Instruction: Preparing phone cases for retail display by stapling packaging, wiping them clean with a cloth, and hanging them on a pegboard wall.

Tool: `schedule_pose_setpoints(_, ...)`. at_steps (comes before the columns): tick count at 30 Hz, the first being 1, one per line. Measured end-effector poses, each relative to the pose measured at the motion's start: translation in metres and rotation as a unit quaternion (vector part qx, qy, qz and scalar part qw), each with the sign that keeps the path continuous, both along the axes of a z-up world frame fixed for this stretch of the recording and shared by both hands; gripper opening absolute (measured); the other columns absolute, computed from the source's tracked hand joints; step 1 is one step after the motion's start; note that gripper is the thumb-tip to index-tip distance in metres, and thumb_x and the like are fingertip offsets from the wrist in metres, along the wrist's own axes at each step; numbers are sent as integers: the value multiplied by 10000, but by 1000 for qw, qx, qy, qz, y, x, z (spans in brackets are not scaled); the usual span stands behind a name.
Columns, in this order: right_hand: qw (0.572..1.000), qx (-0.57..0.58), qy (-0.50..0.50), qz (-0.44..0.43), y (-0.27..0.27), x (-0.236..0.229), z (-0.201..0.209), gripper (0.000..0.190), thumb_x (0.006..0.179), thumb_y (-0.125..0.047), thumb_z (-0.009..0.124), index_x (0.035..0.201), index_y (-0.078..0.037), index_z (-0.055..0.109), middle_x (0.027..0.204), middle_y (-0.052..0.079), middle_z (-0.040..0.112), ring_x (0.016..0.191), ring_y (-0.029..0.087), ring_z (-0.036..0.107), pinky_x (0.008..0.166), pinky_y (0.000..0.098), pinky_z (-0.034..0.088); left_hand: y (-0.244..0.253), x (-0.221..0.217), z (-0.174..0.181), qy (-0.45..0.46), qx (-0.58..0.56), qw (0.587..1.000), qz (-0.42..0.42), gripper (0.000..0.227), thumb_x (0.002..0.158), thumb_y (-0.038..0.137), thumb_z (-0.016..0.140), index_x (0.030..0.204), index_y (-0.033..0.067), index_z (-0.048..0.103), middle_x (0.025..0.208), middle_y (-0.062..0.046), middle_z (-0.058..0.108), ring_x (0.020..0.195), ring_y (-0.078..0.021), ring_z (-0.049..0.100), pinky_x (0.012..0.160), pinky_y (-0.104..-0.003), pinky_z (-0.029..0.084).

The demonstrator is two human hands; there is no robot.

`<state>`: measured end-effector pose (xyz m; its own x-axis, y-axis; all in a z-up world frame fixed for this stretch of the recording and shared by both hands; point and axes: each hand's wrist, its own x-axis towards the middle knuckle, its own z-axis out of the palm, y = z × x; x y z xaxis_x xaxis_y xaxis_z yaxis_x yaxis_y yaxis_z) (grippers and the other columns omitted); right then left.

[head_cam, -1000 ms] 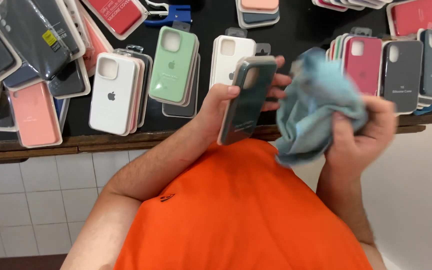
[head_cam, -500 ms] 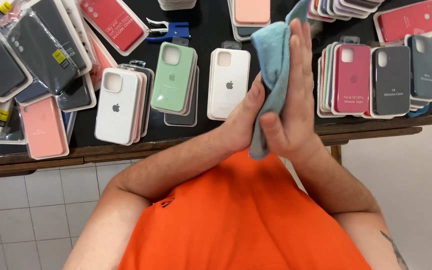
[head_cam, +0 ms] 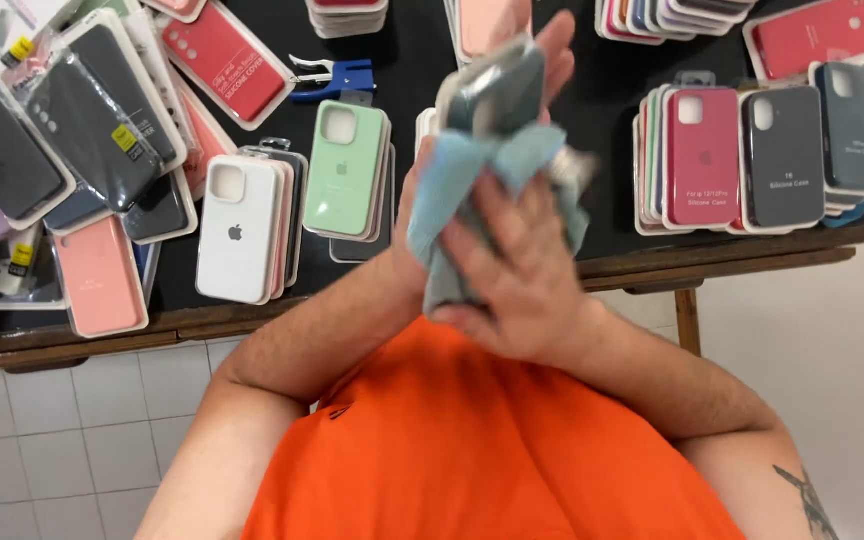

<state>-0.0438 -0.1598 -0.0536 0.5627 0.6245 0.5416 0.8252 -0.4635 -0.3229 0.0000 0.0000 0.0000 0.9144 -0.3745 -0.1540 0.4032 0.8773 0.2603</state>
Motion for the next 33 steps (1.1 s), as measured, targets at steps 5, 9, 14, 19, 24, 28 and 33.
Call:
schedule_pose_setpoints(5, 999, 4, 28, 20, 10, -6, 6, 902, 1238, -732, 524, 1851, -94, 347, 1919, 324, 173, 1844, 511, 165, 1554, 746, 122, -90, -8, -31, -347, 65, 819, 451, 924, 1214, 796, 198, 1960, 254, 247, 2077, -92, 86, 2015, -362, -51, 1728, -683, -166)
schedule_pose_setpoints(9, 997, 15, 59, 40, 14, 11, 17, 913, 1235, -724, 494, 1867, -93, 304, 1938, 311, 135, 1866, 491, 120, 1593, 706, 116, 27, -20, -79, -198, -125, 970, 57, 1249, 1071, 1008, 424, 1896, 70, 450, 1907, -147, 528, 1798, -303, 496, 1632, -519, 246)
schedule_pose_setpoints(14, 993, 112, 44, 0, 21, 14, 22, 881, 1276, -717, 339, 1950, -184, 145, 2036, 200, 121, 1977, 448, 79, 1732, 741, 114, 42, -23, -71, -190, -145, 970, 31, 1249, 1076, 1001, 478, 1941, 101, 417, 1867, -157, 608, 1711, -316, 620, 1543, -508, 415)
schedule_pose_setpoints(19, 970, 134, 178, 97, -7, 4, -9, 500, 1248, -307, 425, 1557, 17, 648, 1568, 215, 716, 1495, 449, 713, 1408, 674, 526, 43, 13, 70, 155, -35, 953, 259, 1198, 641, 107, 535, 1813, -54, 347, 1887, -313, 381, 1946, -495, 298, 1525, -599, 265)
schedule_pose_setpoints(24, 976, 25, 173, -131, -70, 29, -7, 477, 1239, -162, 519, 1643, 74, 613, 1639, 290, 678, 1520, 458, 657, 1303, 529, 492, 79, 13, -53, -286, 17, 954, 91, 775, 1111, 240, 813, 1827, 108, 549, 1963, -213, 455, 1903, -360, 417, 1650, -549, 356)
schedule_pose_setpoints(28, 950, 45, 204, -231, -71, 21, -8, 604, 1195, -128, 454, 1791, -27, 454, 1877, 191, 430, 1782, 418, 336, 1453, 718, 163, 76, 0, -29, -255, 150, 955, -20, 1285, 851, 483, 1032, 1861, 83, 345, 1953, -280, 458, 1851, -361, 487, 1583, -484, 420)
schedule_pose_setpoints(33, 936, 178, 297, -60, -43, 7, -1, 650, 1251, -474, 492, 1691, 3, 521, 1534, 213, 709, 1459, 350, 698, 1294, 512, 559, 56, -8, -48, -362, 109, 925, -51, 879, 1120, 399, 871, 1835, 152, 422, 1999, -326, 355, 1936, -376, 356, 1582, -451, 384)
